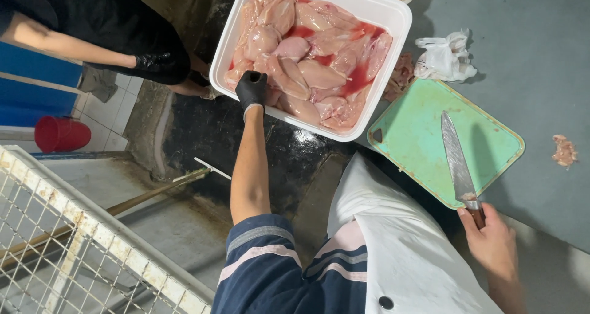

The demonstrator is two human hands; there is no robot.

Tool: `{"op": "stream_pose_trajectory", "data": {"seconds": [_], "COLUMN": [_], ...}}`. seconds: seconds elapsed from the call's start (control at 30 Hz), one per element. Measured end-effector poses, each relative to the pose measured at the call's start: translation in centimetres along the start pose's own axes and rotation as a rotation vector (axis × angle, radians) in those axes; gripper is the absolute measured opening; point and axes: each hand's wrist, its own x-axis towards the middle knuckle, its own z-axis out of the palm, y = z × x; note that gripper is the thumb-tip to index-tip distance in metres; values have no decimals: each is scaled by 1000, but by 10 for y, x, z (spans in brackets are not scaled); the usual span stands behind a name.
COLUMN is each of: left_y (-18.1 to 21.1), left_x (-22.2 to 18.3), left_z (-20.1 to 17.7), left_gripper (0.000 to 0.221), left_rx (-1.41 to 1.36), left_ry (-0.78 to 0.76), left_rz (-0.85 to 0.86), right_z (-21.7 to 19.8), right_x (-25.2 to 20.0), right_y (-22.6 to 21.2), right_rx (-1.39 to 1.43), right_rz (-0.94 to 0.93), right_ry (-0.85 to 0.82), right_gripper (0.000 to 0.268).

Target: Trimming and cleaning chicken breasts on a cutting board and placing them into a storage bin.

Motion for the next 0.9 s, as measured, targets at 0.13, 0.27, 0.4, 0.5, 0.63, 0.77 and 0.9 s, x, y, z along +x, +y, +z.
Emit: {"op": "stream_pose_trajectory", "data": {"seconds": [0.13,0.27,0.4,0.5,0.63,0.77,0.9], "left_y": [1,14,20,40,64,74,83], "left_x": [-7,-18,13,17,9,8,-11], "left_z": [12,33,70,76,75,92,103], "left_gripper": [23,73,113,100,98,106,126], "left_rx": [34,424,686,566,427,301,52], "left_ry": [-79,83,-128,40,-33,-152,-241], "left_rz": [111,271,66,-29,-137,-164,-267], "right_z": [3,6,0,-4,-10,-8,1], "right_x": [-1,0,-7,-12,-25,-25,-13], "right_y": [-2,-1,-13,-20,-34,-31,-16], "right_rx": [10,-13,-36,9,54,100,87], "right_rz": [1,-26,-8,39,82,91,74], "right_ry": [-10,-18,-36,-41,-50,-78,-84], "right_gripper": [46,47,49,46,47,43,41]}}
